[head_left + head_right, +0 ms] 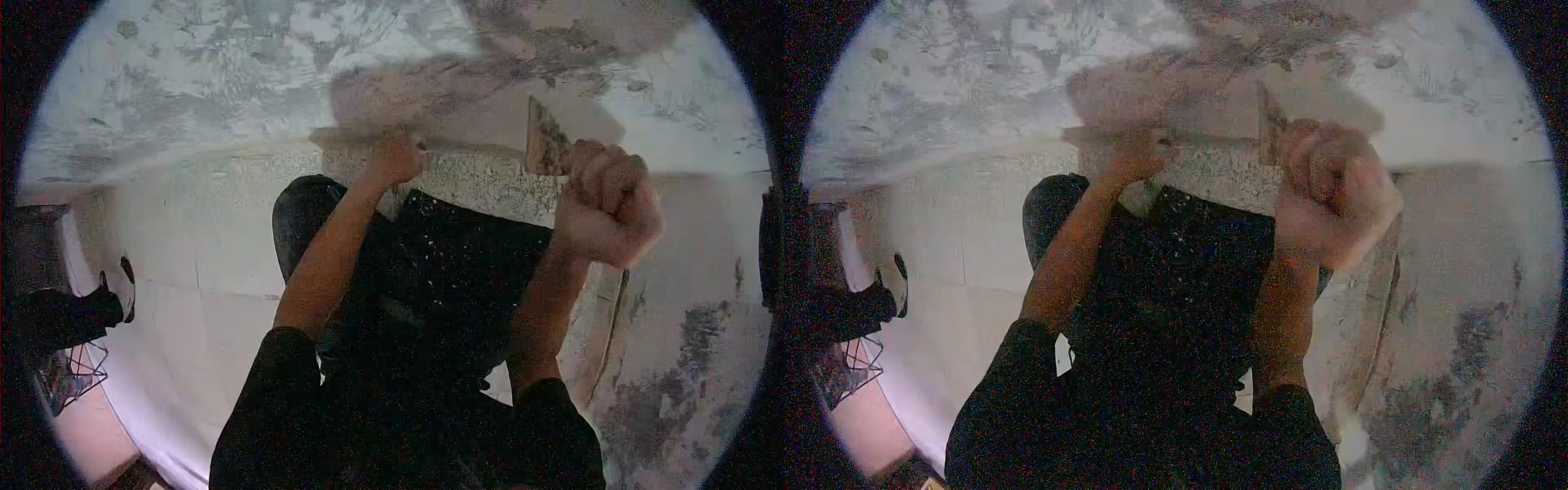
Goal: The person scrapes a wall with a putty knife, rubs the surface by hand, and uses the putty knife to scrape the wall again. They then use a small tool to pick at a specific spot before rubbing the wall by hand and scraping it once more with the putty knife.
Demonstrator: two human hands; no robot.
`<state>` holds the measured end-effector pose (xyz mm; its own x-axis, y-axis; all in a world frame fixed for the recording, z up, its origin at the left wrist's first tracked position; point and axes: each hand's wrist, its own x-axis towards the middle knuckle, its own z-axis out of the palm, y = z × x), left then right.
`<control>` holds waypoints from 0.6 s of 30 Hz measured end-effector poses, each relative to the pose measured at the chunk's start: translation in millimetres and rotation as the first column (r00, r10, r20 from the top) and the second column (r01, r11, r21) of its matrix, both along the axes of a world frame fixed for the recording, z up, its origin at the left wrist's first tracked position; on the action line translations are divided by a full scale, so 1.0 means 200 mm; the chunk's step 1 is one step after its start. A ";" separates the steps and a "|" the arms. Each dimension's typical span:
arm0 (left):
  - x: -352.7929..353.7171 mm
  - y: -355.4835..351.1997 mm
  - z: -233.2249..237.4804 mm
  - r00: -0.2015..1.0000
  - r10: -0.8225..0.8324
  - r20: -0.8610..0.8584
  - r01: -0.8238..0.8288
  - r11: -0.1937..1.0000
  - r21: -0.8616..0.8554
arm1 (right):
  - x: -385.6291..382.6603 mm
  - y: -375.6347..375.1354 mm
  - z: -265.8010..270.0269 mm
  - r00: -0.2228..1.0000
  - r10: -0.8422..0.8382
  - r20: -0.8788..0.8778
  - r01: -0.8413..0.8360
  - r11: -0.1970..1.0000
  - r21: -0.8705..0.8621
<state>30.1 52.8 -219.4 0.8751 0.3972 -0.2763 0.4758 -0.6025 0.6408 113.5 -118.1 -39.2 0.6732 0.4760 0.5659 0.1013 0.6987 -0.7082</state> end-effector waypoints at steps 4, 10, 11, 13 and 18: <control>-0.01 -0.04 0.06 0.997 -0.007 -0.079 0.021 0.986 0.167 | 0.06 0.11 -0.22 0.878 -0.476 0.054 0.468 0.828 -0.310; 0.04 0.03 -0.16 0.996 -0.081 0.043 0.070 0.975 0.209 | 0.09 -0.04 -0.15 0.981 0.105 -0.161 -0.103 0.994 0.020; 0.05 0.03 -0.11 0.998 -0.053 0.043 0.048 0.992 0.114 | 0.13 -0.02 -0.25 0.982 0.106 -0.158 -0.103 0.994 0.029; 0.01 -0.01 -0.08 0.999 -0.029 0.035 0.029 1.000 0.001 | 0.22 0.05 -0.42 0.881 -0.346 0.322 0.440 0.850 -0.290; 0.01 -0.03 -0.05 0.995 0.077 0.058 -0.086 0.982 0.168 | 0.05 0.01 -0.13 0.984 0.173 0.042 -0.177 0.980 0.090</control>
